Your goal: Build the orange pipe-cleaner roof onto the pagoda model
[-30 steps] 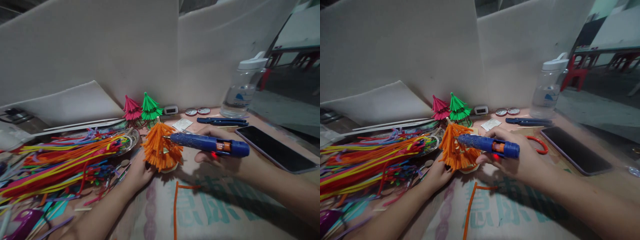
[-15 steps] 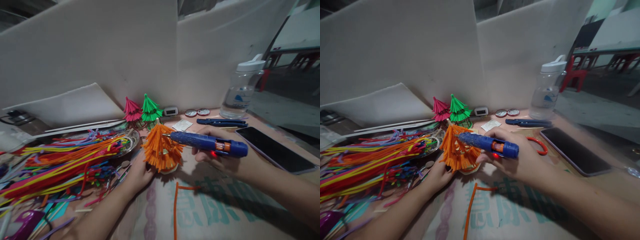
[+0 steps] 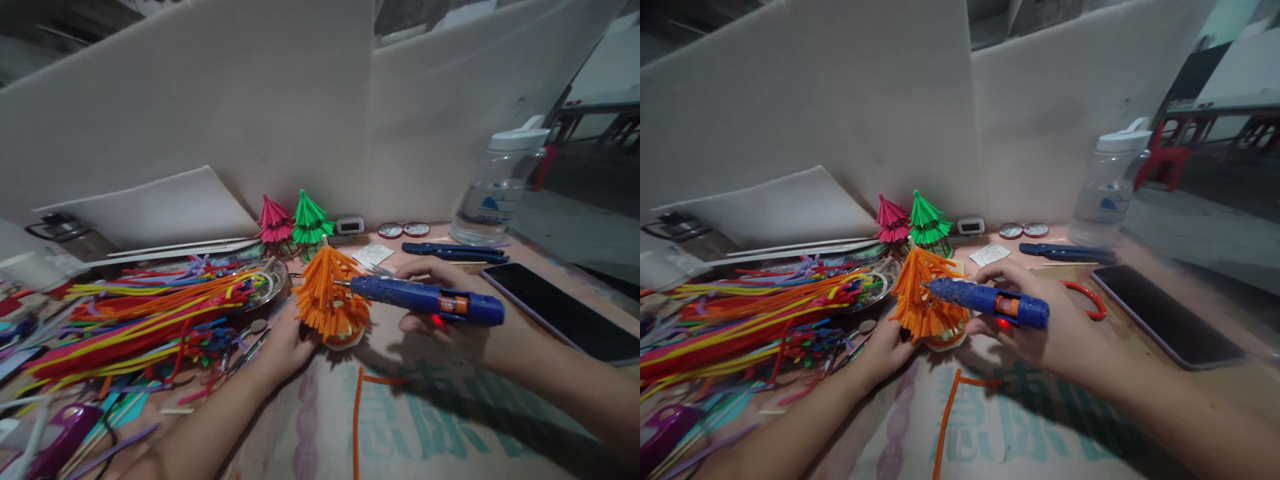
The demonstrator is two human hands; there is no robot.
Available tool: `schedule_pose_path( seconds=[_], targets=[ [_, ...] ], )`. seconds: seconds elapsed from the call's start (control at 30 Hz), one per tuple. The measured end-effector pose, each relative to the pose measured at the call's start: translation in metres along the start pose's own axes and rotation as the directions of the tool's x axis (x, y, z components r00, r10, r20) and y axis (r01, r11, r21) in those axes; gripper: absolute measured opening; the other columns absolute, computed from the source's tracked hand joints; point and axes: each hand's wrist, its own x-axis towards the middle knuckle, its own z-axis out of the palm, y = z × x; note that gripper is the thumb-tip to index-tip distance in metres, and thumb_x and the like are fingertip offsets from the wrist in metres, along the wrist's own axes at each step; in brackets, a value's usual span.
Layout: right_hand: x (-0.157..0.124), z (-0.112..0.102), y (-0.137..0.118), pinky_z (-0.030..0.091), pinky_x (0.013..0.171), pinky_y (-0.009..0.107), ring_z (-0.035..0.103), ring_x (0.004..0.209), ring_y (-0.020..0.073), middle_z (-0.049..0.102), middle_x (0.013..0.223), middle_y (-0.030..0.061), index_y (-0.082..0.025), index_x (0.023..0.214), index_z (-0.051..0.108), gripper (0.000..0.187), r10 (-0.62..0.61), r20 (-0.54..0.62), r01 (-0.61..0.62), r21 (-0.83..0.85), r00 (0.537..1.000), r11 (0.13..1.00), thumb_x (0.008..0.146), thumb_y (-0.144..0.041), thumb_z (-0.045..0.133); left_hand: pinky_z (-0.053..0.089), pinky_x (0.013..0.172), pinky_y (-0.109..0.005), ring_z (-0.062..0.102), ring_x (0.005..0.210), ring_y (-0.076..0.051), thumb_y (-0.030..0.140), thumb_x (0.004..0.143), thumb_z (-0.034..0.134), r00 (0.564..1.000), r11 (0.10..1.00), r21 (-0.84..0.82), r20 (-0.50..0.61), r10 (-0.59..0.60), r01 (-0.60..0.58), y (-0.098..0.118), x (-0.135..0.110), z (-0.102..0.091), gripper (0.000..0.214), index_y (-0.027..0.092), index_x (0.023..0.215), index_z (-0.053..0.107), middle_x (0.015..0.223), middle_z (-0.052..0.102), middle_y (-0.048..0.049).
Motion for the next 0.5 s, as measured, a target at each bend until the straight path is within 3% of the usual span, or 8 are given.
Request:
schedule_pose_path(
  seconds=[0.23,0.5],
  targets=[
    [-0.0025,0.0017,0.0102,0.049,0.054,0.026,0.063,0.061,0.0166,0.072,0.084,0.0001,-0.028,0.108,0.060,0.043,0.018,0.002,-0.018,-0.106,1.000,0.994,0.077,-0.053,0.076,0.047,0.102,-0.046,0.057,0.118,-0.029,0.026,0.090,0.057,0.999,1.000,0.015,0.039,0.000,-0.001,-0.0057,-0.0019,0.0030,0.018,0.017,0.104,0.063,0.117,0.065,-0.0138],
    [-0.0010,0.0013,0.0066,0.049,0.061,0.026,0.065,0.069,0.0161,0.071,0.090,0.0001,-0.029,0.105,0.060,0.039,-0.052,0.008,0.053,-0.149,0.999,0.987,0.079,-0.054,0.074,0.045,0.105,-0.048,0.055,0.122,-0.030,0.024,0.088,0.058,1.000,1.000,0.009,0.025,0.000,0.000,-0.0026,0.0000,0.0023,0.024,0.018,0.110,0.062,0.116,0.066,-0.0132]
  ],
)
